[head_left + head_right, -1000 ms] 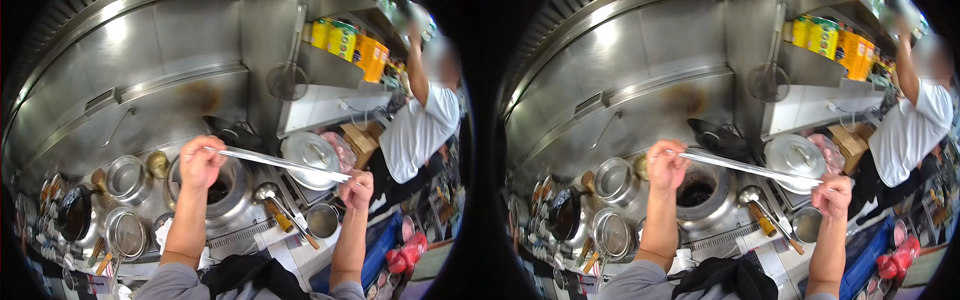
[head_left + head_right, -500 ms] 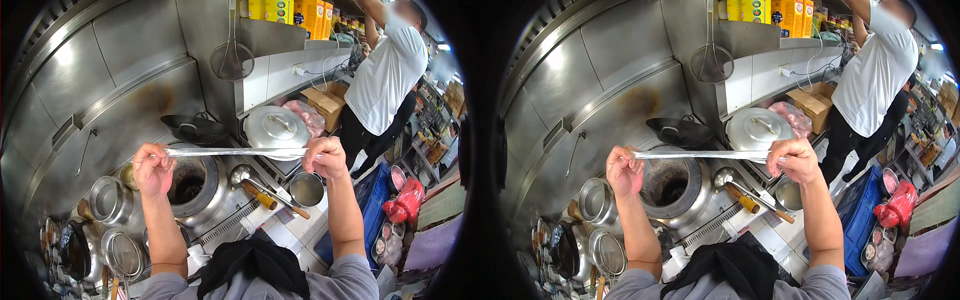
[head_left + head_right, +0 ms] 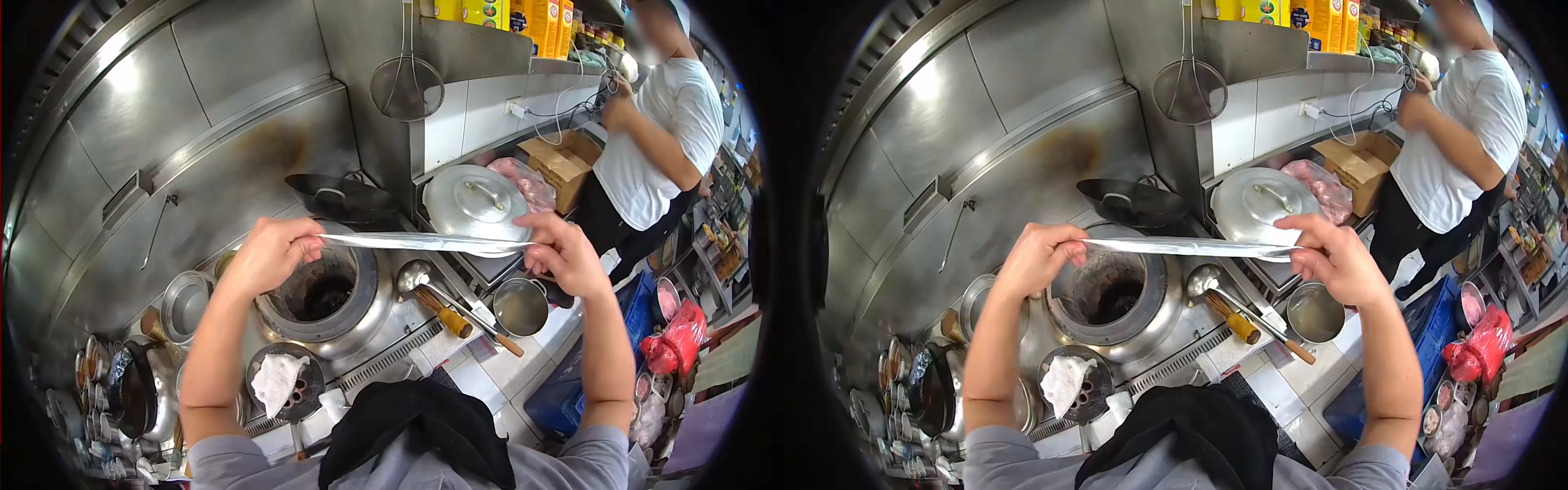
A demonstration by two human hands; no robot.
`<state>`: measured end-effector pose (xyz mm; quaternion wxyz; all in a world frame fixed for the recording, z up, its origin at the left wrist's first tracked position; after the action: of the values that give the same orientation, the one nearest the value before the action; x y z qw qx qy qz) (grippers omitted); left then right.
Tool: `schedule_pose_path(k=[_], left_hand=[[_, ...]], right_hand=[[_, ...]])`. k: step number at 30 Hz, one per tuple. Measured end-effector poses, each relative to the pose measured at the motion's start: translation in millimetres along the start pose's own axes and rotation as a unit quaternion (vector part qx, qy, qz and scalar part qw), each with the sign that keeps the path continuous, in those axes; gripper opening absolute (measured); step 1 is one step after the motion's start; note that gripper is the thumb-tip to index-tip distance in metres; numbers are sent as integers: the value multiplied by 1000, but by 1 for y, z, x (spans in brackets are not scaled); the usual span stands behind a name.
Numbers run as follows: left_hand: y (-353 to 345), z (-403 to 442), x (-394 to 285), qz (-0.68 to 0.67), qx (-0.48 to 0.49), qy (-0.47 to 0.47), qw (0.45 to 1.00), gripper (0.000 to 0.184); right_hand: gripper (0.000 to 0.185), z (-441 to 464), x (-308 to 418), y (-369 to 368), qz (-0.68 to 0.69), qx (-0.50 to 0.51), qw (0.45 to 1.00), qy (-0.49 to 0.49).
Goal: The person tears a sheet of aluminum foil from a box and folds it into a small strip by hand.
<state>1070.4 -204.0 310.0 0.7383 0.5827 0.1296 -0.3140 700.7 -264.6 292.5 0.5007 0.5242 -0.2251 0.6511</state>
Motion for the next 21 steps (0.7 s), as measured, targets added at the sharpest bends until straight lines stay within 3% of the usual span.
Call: schedule_pose_path(k=[1,2,3,4,6,11,14,17,21], left_hand=[[6,0,-7,2,-2,-1,1000,10],[11,1,-22,95,-1,-39,995,7],[15,1,-35,187,-1,-76,979,5],[22,2,-41,188,-4,-78,979,5],[44,-3,-68,249,-93,-174,948,4],[56,-17,-65,213,-122,-190,951,5],[47,-25,-46,157,-110,-207,959,6],[24,-20,-25,148,25,-106,983,6],[-6,-6,-13,96,124,-118,981,11]], right_hand=[[12,7,14,-4,-160,37,985,55],[13,11,25,-12,-315,71,940,110],[10,16,31,-12,-351,53,927,123],[10,19,36,-12,-352,52,926,127],[8,20,60,-12,-419,17,881,220],[5,9,72,-14,-360,11,889,284],[5,7,55,-19,-309,53,917,249],[3,15,44,-19,-306,86,924,210],[8,32,32,-21,-308,130,929,159]])
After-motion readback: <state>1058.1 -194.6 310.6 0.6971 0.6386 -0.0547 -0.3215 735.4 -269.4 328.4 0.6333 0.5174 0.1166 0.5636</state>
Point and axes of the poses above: each hand's wrist, its own z-axis towards the middle knuckle, its own y-axis out of the back of the hand, x = y × z, the point moved 8 cm from there along z, towards the middle knuckle, and after that the axes turned 2 degrees about y, right-handed, at the moved point
